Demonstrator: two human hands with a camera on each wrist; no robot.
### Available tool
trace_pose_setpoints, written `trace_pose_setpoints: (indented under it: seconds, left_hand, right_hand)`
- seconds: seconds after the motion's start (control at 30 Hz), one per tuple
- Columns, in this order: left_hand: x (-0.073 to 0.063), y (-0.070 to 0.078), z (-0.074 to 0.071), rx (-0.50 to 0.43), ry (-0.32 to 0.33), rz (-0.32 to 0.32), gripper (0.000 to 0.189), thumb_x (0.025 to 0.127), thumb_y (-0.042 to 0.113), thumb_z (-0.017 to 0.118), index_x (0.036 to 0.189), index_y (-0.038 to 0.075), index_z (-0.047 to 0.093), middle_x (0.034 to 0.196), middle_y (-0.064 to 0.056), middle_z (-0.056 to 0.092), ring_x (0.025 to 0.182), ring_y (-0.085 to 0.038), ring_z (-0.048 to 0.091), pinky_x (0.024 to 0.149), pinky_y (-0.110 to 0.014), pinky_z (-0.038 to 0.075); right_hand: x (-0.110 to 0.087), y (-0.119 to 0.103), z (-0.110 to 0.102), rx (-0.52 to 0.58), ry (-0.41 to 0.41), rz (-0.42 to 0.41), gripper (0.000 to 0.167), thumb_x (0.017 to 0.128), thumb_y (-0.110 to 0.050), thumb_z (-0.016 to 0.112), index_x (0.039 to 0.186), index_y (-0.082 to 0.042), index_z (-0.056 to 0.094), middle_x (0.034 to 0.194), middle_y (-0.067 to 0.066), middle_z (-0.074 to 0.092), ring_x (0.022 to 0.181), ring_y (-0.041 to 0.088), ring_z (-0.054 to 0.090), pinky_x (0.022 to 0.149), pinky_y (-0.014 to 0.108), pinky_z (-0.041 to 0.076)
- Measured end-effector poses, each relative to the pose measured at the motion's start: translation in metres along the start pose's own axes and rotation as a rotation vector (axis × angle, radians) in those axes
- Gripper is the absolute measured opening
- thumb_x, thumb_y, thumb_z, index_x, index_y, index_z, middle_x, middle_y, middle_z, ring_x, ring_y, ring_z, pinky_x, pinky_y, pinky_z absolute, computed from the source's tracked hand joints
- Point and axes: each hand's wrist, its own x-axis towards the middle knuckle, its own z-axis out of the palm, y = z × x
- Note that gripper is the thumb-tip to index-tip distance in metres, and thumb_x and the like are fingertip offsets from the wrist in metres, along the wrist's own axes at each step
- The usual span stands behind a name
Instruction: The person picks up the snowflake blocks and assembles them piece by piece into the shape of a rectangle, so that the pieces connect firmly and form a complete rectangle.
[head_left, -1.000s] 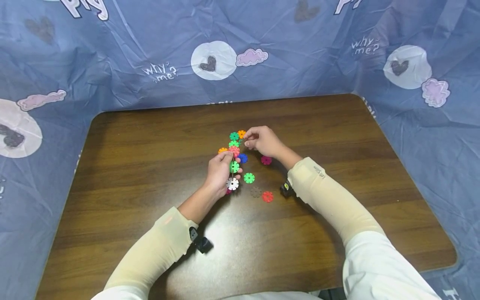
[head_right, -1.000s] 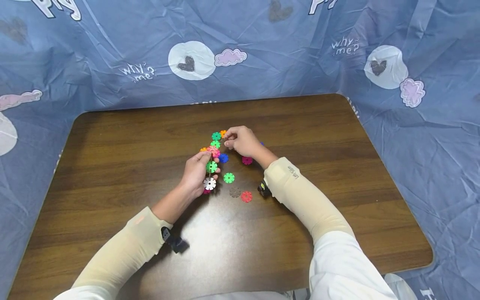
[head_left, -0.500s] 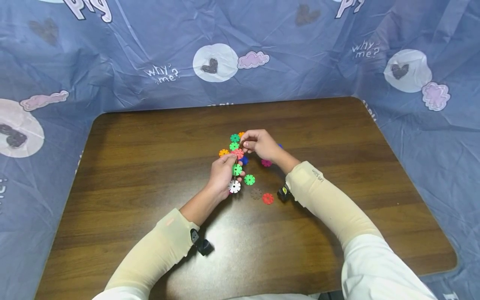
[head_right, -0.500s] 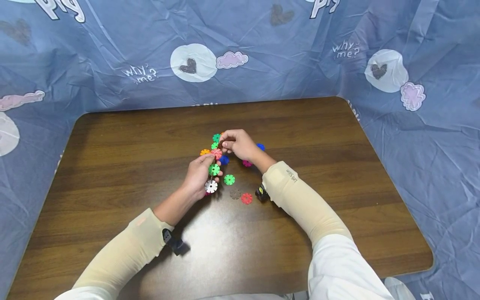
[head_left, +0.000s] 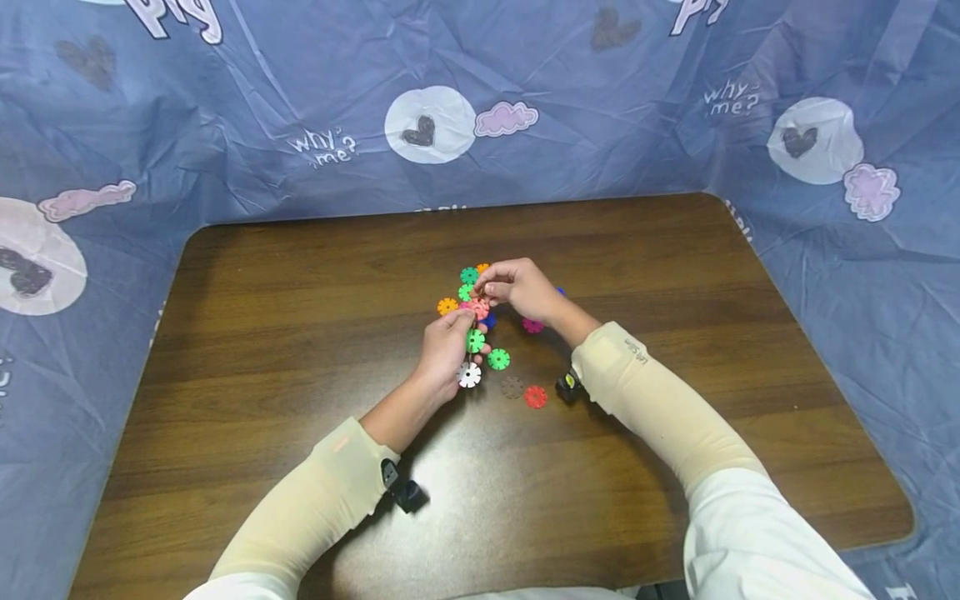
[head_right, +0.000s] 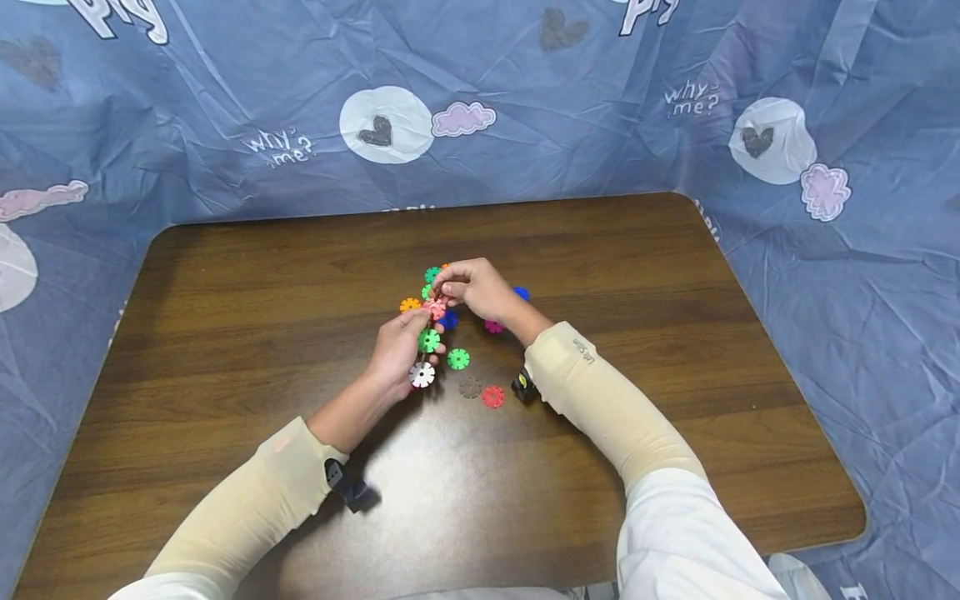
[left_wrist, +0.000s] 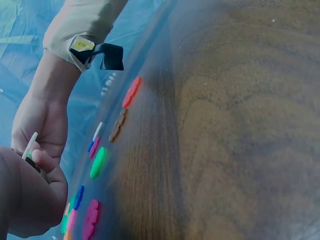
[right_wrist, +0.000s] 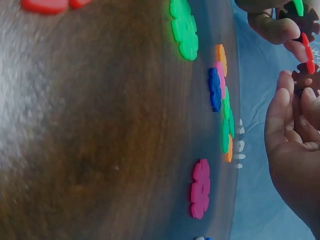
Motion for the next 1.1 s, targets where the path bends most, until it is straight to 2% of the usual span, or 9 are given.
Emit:
trace_pose_setpoints:
  seconds: [0.13,0.27,0.43,0.73,0.93,1.1]
  left_hand:
    - [0.003,-0.001,0.0,-0.02,0.017,0.012,0.024,0.106,0.016,0.049,0.117,0.0,0.063,0.09,-0.011,0.062,0.053,-0.011,0.06,0.044,-0.018,0.047]
    - [0.005,-0.001,-0.001,-0.041,0.028,0.028,0.024,0.106,0.016,0.049,0.115,0.0,0.064,0.09,-0.011,0.062,0.054,-0.012,0.06,0.045,-0.019,0.047]
    - [0.005,-0.003,-0.001,-0.062,0.037,0.035,0.023,0.105,0.014,0.048,0.113,-0.001,0.063,0.09,-0.012,0.06,0.055,-0.014,0.059,0.045,-0.019,0.047]
    - [0.008,-0.008,0.0,-0.1,0.041,0.052,0.018,0.104,0.012,0.049,0.101,0.004,0.064,0.087,-0.011,0.06,0.053,-0.015,0.058,0.045,-0.018,0.047]
    - [0.008,-0.008,0.001,-0.073,0.022,0.025,0.021,0.106,0.014,0.048,0.111,0.002,0.064,0.087,-0.008,0.063,0.057,-0.013,0.06,0.047,-0.018,0.049]
    - [0.008,-0.007,0.0,-0.07,-0.021,-0.026,0.025,0.108,0.016,0.045,0.119,-0.001,0.06,0.098,-0.014,0.063,0.062,-0.014,0.064,0.05,-0.021,0.053]
  right_hand:
    - [-0.001,-0.001,0.001,0.02,0.003,0.025,0.022,0.099,0.006,0.059,0.117,0.015,0.066,0.112,0.027,0.07,0.091,0.019,0.072,0.082,0.035,0.061]
    - [-0.001,-0.004,0.002,-0.011,-0.008,0.032,0.03,0.1,-0.004,0.061,0.125,0.013,0.064,0.116,0.024,0.07,0.095,0.025,0.073,0.083,0.034,0.06]
    - [0.001,-0.007,0.004,-0.047,-0.036,0.054,0.032,0.1,-0.008,0.064,0.125,0.011,0.064,0.114,0.021,0.071,0.094,0.025,0.074,0.084,0.034,0.06]
    - [0.0,-0.009,0.002,-0.106,-0.065,0.058,0.029,0.099,-0.007,0.065,0.123,0.009,0.067,0.112,0.02,0.072,0.093,0.025,0.074,0.084,0.034,0.06]
    - [-0.001,-0.011,0.0,-0.107,-0.068,0.092,0.03,0.098,-0.008,0.066,0.123,0.009,0.067,0.112,0.019,0.072,0.093,0.027,0.074,0.084,0.034,0.06]
    - [-0.003,-0.007,-0.003,-0.138,-0.082,0.102,0.033,0.098,-0.013,0.067,0.125,0.006,0.067,0.118,0.02,0.07,0.095,0.025,0.074,0.087,0.034,0.059]
